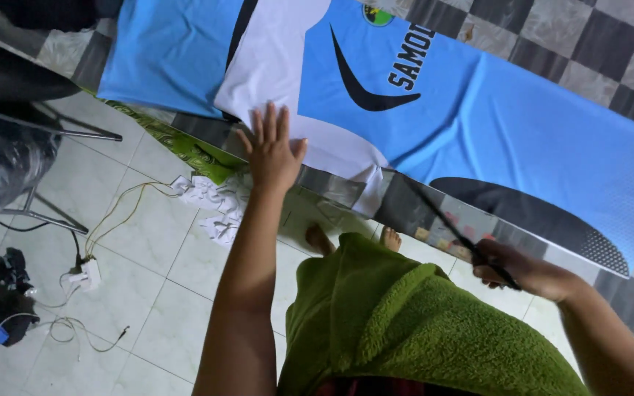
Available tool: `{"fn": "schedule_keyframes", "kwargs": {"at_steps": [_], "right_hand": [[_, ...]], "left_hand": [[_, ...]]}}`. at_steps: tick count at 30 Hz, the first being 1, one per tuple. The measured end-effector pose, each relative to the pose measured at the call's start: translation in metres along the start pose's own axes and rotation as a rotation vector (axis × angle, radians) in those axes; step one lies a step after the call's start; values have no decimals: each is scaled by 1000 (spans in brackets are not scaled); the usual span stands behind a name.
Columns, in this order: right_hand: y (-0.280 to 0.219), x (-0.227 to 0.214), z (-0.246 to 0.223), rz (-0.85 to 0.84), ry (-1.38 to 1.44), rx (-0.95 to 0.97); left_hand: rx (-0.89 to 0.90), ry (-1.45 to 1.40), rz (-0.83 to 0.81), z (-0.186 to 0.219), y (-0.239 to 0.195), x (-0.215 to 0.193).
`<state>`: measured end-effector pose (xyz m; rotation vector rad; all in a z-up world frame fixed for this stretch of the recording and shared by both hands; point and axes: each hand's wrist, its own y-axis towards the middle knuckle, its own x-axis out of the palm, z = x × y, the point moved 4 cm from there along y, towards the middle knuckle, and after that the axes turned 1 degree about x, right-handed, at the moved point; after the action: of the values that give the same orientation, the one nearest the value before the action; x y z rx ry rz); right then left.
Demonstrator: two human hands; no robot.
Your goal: The person uses scissors to cut a blue and white patterned fabric laid out on a tiled floor. They carefully trim the edges and follow the design lines, removing excess material throughout the process.
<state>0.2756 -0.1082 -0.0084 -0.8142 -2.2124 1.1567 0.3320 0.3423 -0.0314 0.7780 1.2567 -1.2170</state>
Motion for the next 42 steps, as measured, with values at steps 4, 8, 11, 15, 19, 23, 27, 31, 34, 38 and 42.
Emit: {"fn": "schedule_keyframes", "kwargs": {"at_steps": [4, 8, 11, 15, 19, 23, 27, 31, 34, 38, 42], "right_hand": [[-4, 0, -5, 187, -126, 80], [-2, 6, -5, 262, -396, -41], [-2, 21, -19, 361, -529, -116], [6, 37, -33, 410, -523, -211], [9, 39, -26, 395, -456, -327], [2, 45, -30, 402, -435, -290], [4, 46, -28, 380, -410, -258], [3, 46, -29, 368, -389, -276], [0, 46, -31, 388, -359, -139], [1, 43, -32, 395, -375, -116], [5, 38, -28, 363, -430, -244]], "left_hand": [[28, -13, -24, -20, 5, 1], [180, -117, 188, 5, -5, -18], [537, -330, 390, 47, -15, -6], [843, -428, 218, 103, -22, 17], [857, -418, 215, 120, -14, 37], [862, -442, 163, 125, -6, 43], [849, -295, 123, 129, 1, 55], [826, -201, 37, 132, 4, 59], [863, -174, 47, 131, 6, 63], [973, -191, 150, 130, 5, 66], [1037, -128, 248, 131, 7, 70]]}}
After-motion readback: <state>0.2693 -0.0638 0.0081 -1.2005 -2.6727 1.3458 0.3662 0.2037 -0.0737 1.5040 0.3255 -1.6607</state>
